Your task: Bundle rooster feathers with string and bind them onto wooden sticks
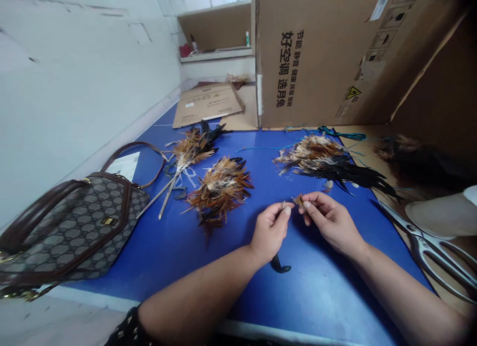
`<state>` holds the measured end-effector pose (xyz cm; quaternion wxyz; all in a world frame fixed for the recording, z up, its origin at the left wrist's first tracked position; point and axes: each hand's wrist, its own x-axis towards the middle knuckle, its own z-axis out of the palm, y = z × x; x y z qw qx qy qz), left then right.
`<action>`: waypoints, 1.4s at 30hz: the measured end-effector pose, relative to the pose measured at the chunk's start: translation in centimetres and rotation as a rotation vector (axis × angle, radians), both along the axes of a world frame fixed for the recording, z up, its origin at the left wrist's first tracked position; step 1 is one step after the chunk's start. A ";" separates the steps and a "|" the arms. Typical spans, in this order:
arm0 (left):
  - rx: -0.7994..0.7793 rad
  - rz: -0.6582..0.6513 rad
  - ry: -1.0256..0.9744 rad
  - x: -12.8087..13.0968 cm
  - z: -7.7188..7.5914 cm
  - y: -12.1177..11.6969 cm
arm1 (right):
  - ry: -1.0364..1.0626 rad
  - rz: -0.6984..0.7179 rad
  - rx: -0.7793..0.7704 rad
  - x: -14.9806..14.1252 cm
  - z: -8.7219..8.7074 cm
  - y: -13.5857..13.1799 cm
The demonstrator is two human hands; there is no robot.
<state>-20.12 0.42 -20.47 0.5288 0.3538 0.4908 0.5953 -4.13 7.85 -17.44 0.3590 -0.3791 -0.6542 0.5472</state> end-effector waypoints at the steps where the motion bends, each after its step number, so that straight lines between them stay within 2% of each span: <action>1: 0.000 -0.015 -0.007 0.0 0.1 0.0 | 0.017 0.026 -0.022 -0.3 0.1 -0.3; 6: -0.024 -0.027 -0.062 -0.2 0.4 0.1 | 0.078 0.109 -0.093 -1.1 -0.1 -1.1; 12: -0.036 -0.003 -0.133 -0.1 0.6 0.2 | 0.085 0.121 -0.107 -0.7 -0.8 -0.8; 14: -0.020 0.043 -0.195 -0.2 0.9 0.3 | 0.063 0.110 -0.086 -0.4 -1.0 -0.4; 17: 0.024 0.165 -0.263 -0.5 1.3 0.7 | 0.029 0.021 -0.049 0.2 -1.3 0.5; 20: 0.079 0.289 -0.317 -0.9 1.3 1.1 | 0.027 -0.163 0.007 1.1 -1.7 1.7; 23: 0.091 0.342 -0.354 -0.9 0.9 1.4 | 0.036 -0.315 0.066 2.0 -1.8 3.0; 30: 0.047 0.314 -0.378 -0.3 1.1 1.2 | 0.201 -0.446 0.050 2.9 -1.5 4.3; 35: -0.004 0.190 -0.448 0.1 1.2 1.0 | 0.305 -0.376 0.036 2.3 -1.6 3.9; 42: -0.014 0.153 -0.415 0.3 1.1 0.7 | 0.250 -0.325 0.000 2.0 -1.7 3.4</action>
